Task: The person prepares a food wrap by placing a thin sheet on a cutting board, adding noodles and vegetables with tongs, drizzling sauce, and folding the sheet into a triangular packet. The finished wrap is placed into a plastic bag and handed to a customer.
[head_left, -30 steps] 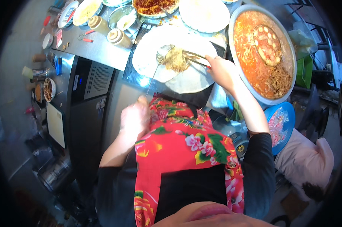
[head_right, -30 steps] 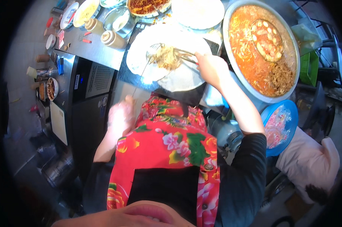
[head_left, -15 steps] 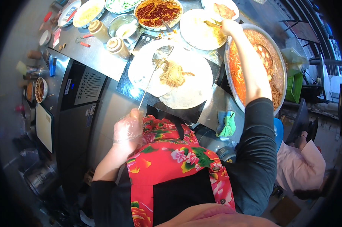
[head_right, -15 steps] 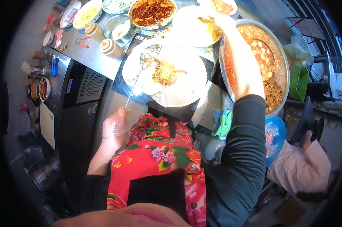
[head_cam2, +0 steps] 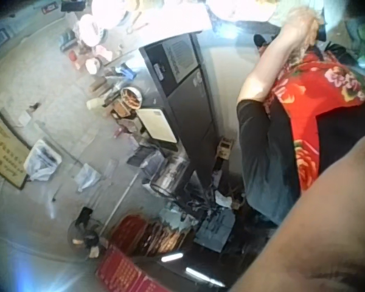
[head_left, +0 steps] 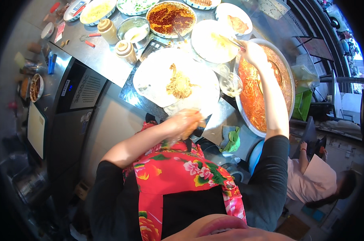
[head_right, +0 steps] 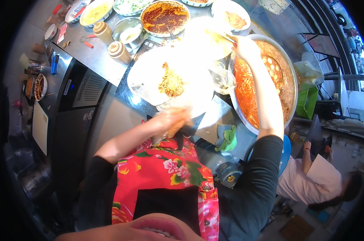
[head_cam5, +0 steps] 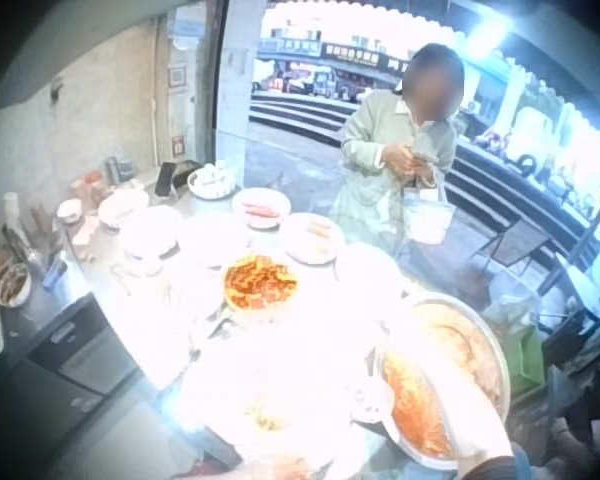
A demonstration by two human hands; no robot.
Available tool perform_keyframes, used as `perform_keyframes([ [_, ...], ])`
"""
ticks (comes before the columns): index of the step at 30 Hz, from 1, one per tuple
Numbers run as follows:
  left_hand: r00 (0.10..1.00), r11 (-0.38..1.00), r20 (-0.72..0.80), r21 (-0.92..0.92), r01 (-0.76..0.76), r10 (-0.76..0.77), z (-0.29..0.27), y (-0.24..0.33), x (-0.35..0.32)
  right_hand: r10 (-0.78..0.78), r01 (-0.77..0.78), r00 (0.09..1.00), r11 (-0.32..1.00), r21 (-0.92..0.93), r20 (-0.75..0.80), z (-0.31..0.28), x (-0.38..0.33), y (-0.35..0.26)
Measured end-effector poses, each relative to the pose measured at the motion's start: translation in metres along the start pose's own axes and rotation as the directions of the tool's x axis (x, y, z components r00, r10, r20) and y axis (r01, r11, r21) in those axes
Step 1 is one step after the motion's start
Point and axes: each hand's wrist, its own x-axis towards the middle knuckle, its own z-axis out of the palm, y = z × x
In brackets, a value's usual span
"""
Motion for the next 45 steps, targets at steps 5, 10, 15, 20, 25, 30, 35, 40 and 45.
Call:
perform_keyframes([
  [5,0.912,0.988,0.41,-0.144,0.061,0.004,0.073,-0.043,0.073,-0.173,0.175,0.985,0.979,0.101,-0.029,-0.035,-0.084,-0.031],
  [10,0.77,0.945,0.597,-0.059,0.322,-0.225,0.096,-0.041,0.08,-0.341,0.357,0.908,0.934,-0.021,0.243,-0.012,-0.108,-0.105],
  [15,0.82,0.691,0.489,0.702,-0.169,-0.297,0.023,0.002,0.038,-0.407,0.417,0.904,0.907,-0.061,0.132,-0.009,-0.101,-0.122],
  [20,0.902,0.791,-0.294,0.442,0.423,-0.317,-0.113,0.002,0.045,-0.349,0.364,0.924,0.928,-0.081,0.159,-0.008,-0.114,-0.108],
  [25,0.888,0.789,-0.398,0.61,0.069,0.23,-0.15,-0.039,0.098,-0.33,0.318,0.944,0.926,-0.203,-0.027,0.031,-0.124,-0.118],
  [30,0.96,0.833,-0.277,0.538,0.13,0.029,-0.129,-0.052,0.088,-0.443,0.434,0.877,0.897,0.085,0.186,0.017,-0.125,-0.112],
  [35,0.893,0.806,-0.374,0.592,0.022,0.25,-0.131,-0.029,0.065,-0.173,0.116,0.957,0.964,0.24,0.233,-0.05,-0.079,-0.112],
  [40,0.971,0.883,-0.137,0.456,-0.113,0.195,-0.151,0.003,0.033,-0.238,0.27,0.954,0.946,0.179,-0.184,-0.061,0.078,-0.2],
  [45,0.981,0.886,-0.002,0.429,-0.174,0.194,-0.222,0.026,-0.018,-0.105,0.129,0.977,0.984,-0.123,0.183,-0.047,0.282,-0.305],
])
